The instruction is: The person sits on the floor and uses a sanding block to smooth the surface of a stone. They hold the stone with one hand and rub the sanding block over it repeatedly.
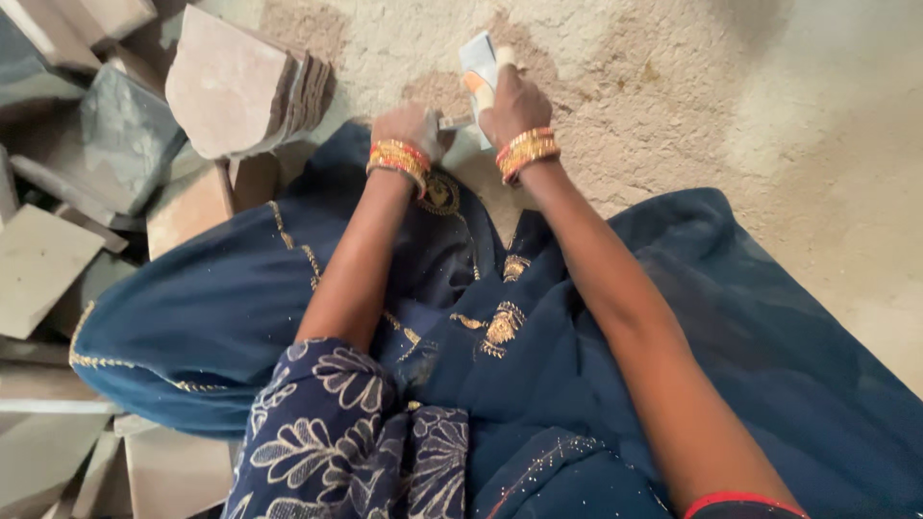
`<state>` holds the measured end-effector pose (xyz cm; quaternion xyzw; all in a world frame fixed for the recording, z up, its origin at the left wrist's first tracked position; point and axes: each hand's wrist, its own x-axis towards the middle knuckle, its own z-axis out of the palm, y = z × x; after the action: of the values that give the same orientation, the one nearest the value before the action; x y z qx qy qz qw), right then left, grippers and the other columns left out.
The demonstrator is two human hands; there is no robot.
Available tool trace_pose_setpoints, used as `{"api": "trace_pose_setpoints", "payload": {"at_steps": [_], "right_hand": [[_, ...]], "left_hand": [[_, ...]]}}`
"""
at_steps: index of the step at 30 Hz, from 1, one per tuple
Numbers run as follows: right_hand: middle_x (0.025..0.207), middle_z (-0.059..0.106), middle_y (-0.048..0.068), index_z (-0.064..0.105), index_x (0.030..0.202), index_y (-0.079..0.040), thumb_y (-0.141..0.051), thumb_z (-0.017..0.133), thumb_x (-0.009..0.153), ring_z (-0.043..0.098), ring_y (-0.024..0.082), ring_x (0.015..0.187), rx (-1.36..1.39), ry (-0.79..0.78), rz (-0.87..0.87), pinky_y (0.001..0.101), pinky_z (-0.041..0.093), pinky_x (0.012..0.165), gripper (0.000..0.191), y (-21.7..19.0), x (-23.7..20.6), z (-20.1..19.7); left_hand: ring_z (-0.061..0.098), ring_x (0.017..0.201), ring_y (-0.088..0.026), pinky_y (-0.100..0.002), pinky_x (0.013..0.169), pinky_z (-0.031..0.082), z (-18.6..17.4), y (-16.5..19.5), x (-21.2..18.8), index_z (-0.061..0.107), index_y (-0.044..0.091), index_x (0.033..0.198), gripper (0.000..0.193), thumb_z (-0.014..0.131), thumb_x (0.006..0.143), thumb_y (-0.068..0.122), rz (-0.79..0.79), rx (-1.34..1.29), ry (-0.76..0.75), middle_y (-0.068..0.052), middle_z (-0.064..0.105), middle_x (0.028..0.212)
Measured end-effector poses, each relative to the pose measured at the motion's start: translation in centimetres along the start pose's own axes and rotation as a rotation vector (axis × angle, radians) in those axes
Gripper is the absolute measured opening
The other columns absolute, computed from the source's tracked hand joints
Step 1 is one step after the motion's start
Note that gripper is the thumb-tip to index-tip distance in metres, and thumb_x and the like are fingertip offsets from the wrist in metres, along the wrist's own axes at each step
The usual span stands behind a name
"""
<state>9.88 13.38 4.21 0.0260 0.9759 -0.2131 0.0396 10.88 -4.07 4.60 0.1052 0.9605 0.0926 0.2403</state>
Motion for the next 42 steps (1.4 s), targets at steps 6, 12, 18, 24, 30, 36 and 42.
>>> {"api": "trace_pose_setpoints", "payload": {"at_steps": [6,12,18,24,30,36,42], "right_hand": [[0.081,0.070,0.024,0.060,0.102,0.002,-0.023,0.074,0.085,0.069,0.045,0.075,0.072,0.001,0.025,0.0538,0.054,0.069,0.033,3.7,-8.2,2.4],[0.095,0.078,0.018,0.065,0.113,-0.001,-0.042,0.076,0.092,0.078,0.031,0.084,0.614,0.064,0.234,0.0417,0.060,0.074,0.047,3.7,-8.2,0.3],[0.101,0.078,0.015,0.064,0.117,-0.002,-0.042,0.076,0.093,0.078,0.026,0.086,0.653,0.006,0.195,0.0395,0.061,0.075,0.048,-0.1,-5.9,-1.8],[0.098,0.073,0.021,0.059,0.120,-0.002,-0.042,0.076,0.093,0.073,0.039,0.084,0.348,-0.029,0.116,0.0470,0.059,0.068,0.051,-0.8,-0.1,-2.1],[0.081,0.072,0.023,0.056,0.121,0.003,-0.029,0.067,0.095,0.071,0.040,0.069,0.224,0.038,0.031,0.0473,0.056,0.056,0.042,1.1,-2.5,0.3],[0.079,0.072,0.013,0.059,0.110,0.001,-0.044,0.072,0.097,0.072,0.027,0.062,0.308,-0.160,0.160,0.0420,0.058,0.052,0.049,3.7,-9.9,0.6],[0.094,0.080,0.014,0.065,0.115,-0.005,-0.045,0.074,0.094,0.080,0.028,0.079,0.708,0.128,0.196,0.0379,0.061,0.071,0.047,2.4,-8.9,-1.2]], "left_hand": [[0.073,0.089,-0.037,-0.049,0.076,0.059,-0.2,-0.2,0.6,0.080,0.019,0.098,0.030,0.072,0.084,0.044,-0.034,-0.026,-0.019,-0.016,0.074,0.094],[0.073,0.091,-0.037,-0.049,0.077,0.059,0.0,-0.4,0.4,0.079,0.020,0.102,0.028,0.072,0.084,0.041,-0.032,-0.016,-0.006,-0.016,0.075,0.096],[0.073,0.090,-0.038,-0.049,0.077,0.059,0.0,-0.3,0.5,0.079,0.020,0.100,0.028,0.071,0.084,0.042,-0.049,-0.039,-0.025,-0.017,0.075,0.096],[0.074,0.089,-0.038,-0.049,0.077,0.060,0.7,-0.3,0.3,0.081,0.018,0.098,0.024,0.070,0.086,0.036,-0.025,-0.022,0.011,-0.018,0.075,0.096],[0.073,0.089,-0.038,-0.049,0.076,0.059,0.3,-0.4,0.7,0.080,0.018,0.097,0.028,0.075,0.081,0.041,-0.030,-0.043,-0.012,-0.018,0.075,0.096],[0.073,0.090,-0.037,-0.049,0.077,0.059,-0.8,-0.1,0.7,0.079,0.017,0.098,0.032,0.074,0.082,0.044,-0.050,-0.042,-0.057,-0.017,0.074,0.097],[0.073,0.090,-0.037,-0.049,0.076,0.059,-0.6,0.1,0.0,0.080,0.017,0.097,0.029,0.073,0.083,0.041,-0.043,-0.029,-0.012,-0.016,0.075,0.096]]}}
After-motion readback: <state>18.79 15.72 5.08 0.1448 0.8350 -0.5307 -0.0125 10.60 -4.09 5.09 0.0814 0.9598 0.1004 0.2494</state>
